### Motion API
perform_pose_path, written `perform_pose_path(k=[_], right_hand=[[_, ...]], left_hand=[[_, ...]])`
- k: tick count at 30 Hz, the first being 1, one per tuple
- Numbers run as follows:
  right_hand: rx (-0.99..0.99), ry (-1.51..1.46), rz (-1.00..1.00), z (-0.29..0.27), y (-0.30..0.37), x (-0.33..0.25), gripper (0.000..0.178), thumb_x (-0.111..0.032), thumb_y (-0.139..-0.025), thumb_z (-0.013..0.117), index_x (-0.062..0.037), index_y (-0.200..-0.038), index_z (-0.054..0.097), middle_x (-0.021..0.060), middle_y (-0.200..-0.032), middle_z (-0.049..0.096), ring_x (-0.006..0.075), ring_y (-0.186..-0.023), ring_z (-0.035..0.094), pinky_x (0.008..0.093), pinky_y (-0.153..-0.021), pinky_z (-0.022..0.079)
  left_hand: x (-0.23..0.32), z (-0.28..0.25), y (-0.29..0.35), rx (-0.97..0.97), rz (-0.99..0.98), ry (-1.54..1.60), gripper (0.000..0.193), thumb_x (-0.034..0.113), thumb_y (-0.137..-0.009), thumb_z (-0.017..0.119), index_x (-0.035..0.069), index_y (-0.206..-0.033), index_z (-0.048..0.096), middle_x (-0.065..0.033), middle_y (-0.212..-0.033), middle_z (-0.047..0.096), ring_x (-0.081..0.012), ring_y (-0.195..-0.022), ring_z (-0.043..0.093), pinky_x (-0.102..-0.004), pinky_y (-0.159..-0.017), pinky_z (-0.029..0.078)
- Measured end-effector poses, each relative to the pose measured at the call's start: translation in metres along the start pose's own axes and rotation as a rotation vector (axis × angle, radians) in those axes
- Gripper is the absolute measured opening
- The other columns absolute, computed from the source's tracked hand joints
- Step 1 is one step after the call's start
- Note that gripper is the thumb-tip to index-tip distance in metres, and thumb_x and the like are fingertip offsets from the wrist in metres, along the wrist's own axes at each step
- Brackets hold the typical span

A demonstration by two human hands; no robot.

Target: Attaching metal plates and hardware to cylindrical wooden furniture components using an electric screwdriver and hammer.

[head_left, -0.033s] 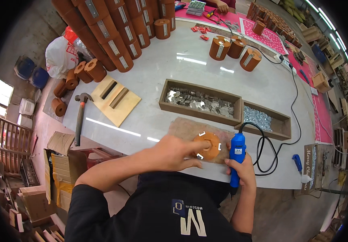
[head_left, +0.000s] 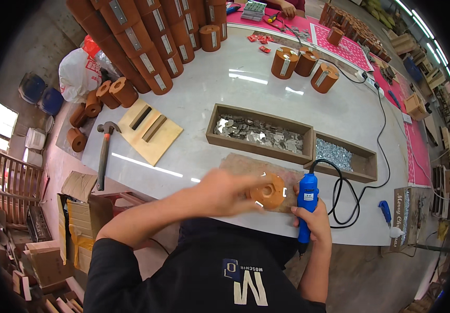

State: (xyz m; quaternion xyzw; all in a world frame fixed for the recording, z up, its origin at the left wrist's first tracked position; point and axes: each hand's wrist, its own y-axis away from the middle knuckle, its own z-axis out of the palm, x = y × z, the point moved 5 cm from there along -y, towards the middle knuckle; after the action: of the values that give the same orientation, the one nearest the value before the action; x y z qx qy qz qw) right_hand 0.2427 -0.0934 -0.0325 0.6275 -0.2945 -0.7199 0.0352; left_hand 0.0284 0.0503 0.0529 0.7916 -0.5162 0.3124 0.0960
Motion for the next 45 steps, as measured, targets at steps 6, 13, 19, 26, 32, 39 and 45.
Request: perform_pose_path(k=[6, 13, 19, 26, 32, 39, 45], right_hand=[[0.020, 0.002, 0.004, 0.001, 0.000, -0.005, 0.055, 0.001, -0.075, 0.073, -0.0020, -0.128, 0.057, 0.0015, -0.086, 0.057, 0.0111, -0.057, 0.055, 0.0268, -0.049, 0.048], [0.123, -0.068, -0.056, -0.007, 0.027, -0.009, 0.053, 0.003, -0.075, 0.071, 0.0031, -0.126, 0.056, 0.0102, -0.111, 0.066, 0.0096, -0.061, 0.057, 0.0252, -0.052, 0.051], [0.107, -0.049, -0.063, -0.008, 0.035, -0.024, 0.055, 0.003, -0.074, 0.071, 0.0052, -0.127, 0.054, 0.0164, -0.128, 0.063, 0.0091, -0.064, 0.060, 0.0239, -0.053, 0.052], [0.047, -0.010, -0.098, 0.005, 0.030, -0.032, 0.053, 0.003, -0.075, 0.071, 0.0045, -0.125, 0.054, 0.0197, -0.130, 0.061, 0.0092, -0.065, 0.060, 0.0243, -0.053, 0.052], [0.072, -0.020, -0.128, 0.012, 0.035, -0.035, 0.046, 0.002, -0.072, 0.071, 0.0018, -0.116, 0.057, 0.0288, -0.129, 0.060, 0.0103, -0.056, 0.059, 0.0239, -0.052, 0.049], [0.080, -0.025, -0.149, 0.011, 0.038, -0.037, 0.046, 0.003, -0.074, 0.071, 0.0035, -0.117, 0.056, 0.0246, -0.122, 0.064, 0.0107, -0.059, 0.060, 0.0245, -0.053, 0.050], [0.082, -0.031, -0.145, 0.009, 0.034, -0.035, 0.046, 0.004, -0.075, 0.071, 0.0054, -0.118, 0.056, 0.0215, -0.117, 0.066, 0.0099, -0.061, 0.060, 0.0250, -0.053, 0.051]], left_hand=[[-0.100, -0.043, -0.080, 0.010, -0.327, -0.250, 0.031, 0.030, -0.083, 0.072, 0.011, -0.106, 0.070, -0.0160, -0.088, 0.071, -0.0354, -0.083, 0.070, -0.0456, -0.073, 0.055], [-0.136, -0.018, -0.096, -0.273, -0.306, -0.481, 0.022, 0.029, -0.081, 0.073, 0.008, -0.088, 0.070, -0.0143, -0.079, 0.069, -0.0359, -0.082, 0.067, -0.0469, -0.069, 0.052], [-0.142, -0.035, -0.086, -0.145, -0.368, -0.375, 0.019, 0.029, -0.084, 0.071, 0.010, -0.087, 0.071, -0.0127, -0.081, 0.070, -0.0325, -0.084, 0.069, -0.0443, -0.070, 0.054], [-0.141, -0.030, -0.084, -0.258, -0.362, -0.557, 0.020, 0.026, -0.082, 0.072, 0.008, -0.090, 0.072, -0.0152, -0.084, 0.071, -0.0334, -0.086, 0.070, -0.0448, -0.071, 0.055], [-0.132, -0.024, -0.090, -0.266, -0.343, -0.536, 0.014, 0.015, -0.082, 0.065, 0.009, -0.092, 0.072, -0.0160, -0.086, 0.071, -0.0342, -0.087, 0.070, -0.0451, -0.073, 0.056], [-0.141, -0.029, -0.085, -0.200, -0.300, -0.377, 0.019, 0.030, -0.085, 0.070, 0.012, -0.090, 0.074, -0.0110, -0.084, 0.072, -0.0342, -0.082, 0.067, -0.0448, -0.067, 0.052], [-0.133, -0.043, -0.075, 0.061, -0.369, 0.031, 0.017, 0.022, -0.088, 0.069, 0.006, -0.090, 0.074, -0.0090, -0.072, 0.067, -0.0186, -0.062, 0.060, -0.0329, -0.058, 0.047]])
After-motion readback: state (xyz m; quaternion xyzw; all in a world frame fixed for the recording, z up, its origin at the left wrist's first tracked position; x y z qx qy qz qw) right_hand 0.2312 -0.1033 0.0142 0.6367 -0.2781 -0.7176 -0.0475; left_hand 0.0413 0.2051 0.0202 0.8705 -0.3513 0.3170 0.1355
